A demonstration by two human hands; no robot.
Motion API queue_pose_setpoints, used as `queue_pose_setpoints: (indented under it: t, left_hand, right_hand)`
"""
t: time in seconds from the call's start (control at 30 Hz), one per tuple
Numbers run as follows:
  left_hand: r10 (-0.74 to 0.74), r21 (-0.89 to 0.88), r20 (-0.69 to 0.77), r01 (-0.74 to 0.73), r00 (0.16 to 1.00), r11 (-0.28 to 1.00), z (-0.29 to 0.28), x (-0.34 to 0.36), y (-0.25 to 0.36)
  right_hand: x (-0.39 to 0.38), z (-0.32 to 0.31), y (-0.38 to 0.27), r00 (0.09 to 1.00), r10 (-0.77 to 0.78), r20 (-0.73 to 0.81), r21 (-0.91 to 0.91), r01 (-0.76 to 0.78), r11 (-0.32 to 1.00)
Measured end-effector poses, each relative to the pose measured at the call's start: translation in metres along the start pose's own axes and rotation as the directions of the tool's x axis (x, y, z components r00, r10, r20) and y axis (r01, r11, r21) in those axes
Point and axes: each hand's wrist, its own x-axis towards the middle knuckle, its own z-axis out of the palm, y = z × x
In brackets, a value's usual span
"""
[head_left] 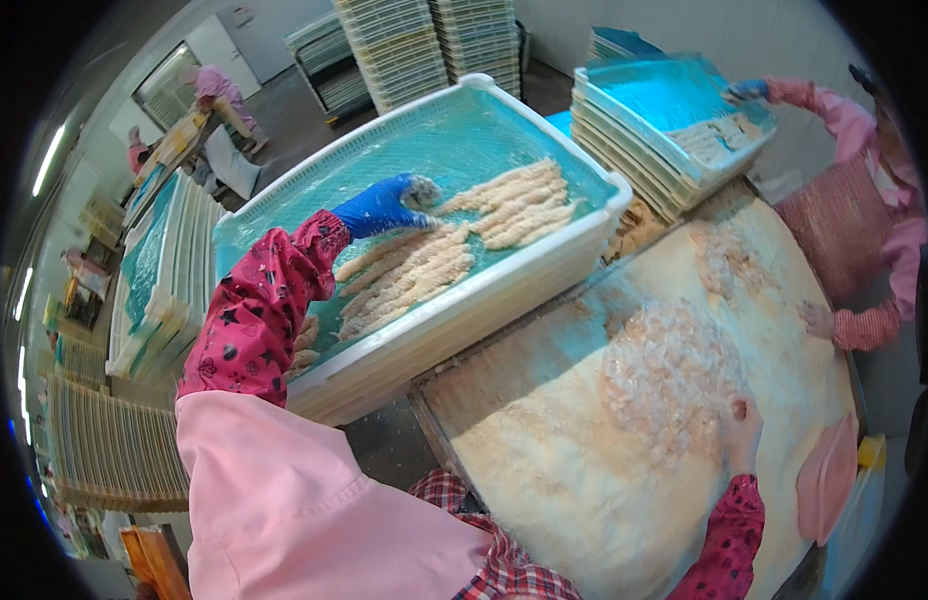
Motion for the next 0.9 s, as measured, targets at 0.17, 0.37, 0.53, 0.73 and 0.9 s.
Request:
queue_pose_setpoints:
  t: [0.17,0.37,0.53,0.73,0.9]
  left_hand:
    - [-0.07,-0.092,-0.216,0.051,0.974,0.994,0.002,-0.014,-0.002]
    - [0.178,-0.027,-0.152,-0.185,0.972,0.982,0.022,-0.131,0.112]
    - [0.198,-0.172,0.298,-0.152,0.934,0.973,0.155,-0.172,0.148]
    - [0.493,-0.223,0.106,-0.463,0.864,0.858,0.373,-0.136,0.155]
    - [0.558,-0.25,0.357,-0.499,0.75,0.83,0.395,-0.148,0.182]
  right_hand:
    - [-0.033,-0.009,-0.078,0.982,-0.189,-0.022,0.194,0.19,0.962]
    - [-0.142,0.019,-0.094,0.753,-0.33,0.57,0.058,0.363,0.93]
    - [-0.194,0.034,-0.058,0.948,-0.067,0.312,-0.309,0.168,0.936]
    - [-0.107,0.038,-0.059,0.986,-0.164,-0.04,-0.189,0.153,0.97]
    - [-0.059,0.07,-0.093,0.957,-0.287,0.04,-0.285,0.286,0.915]
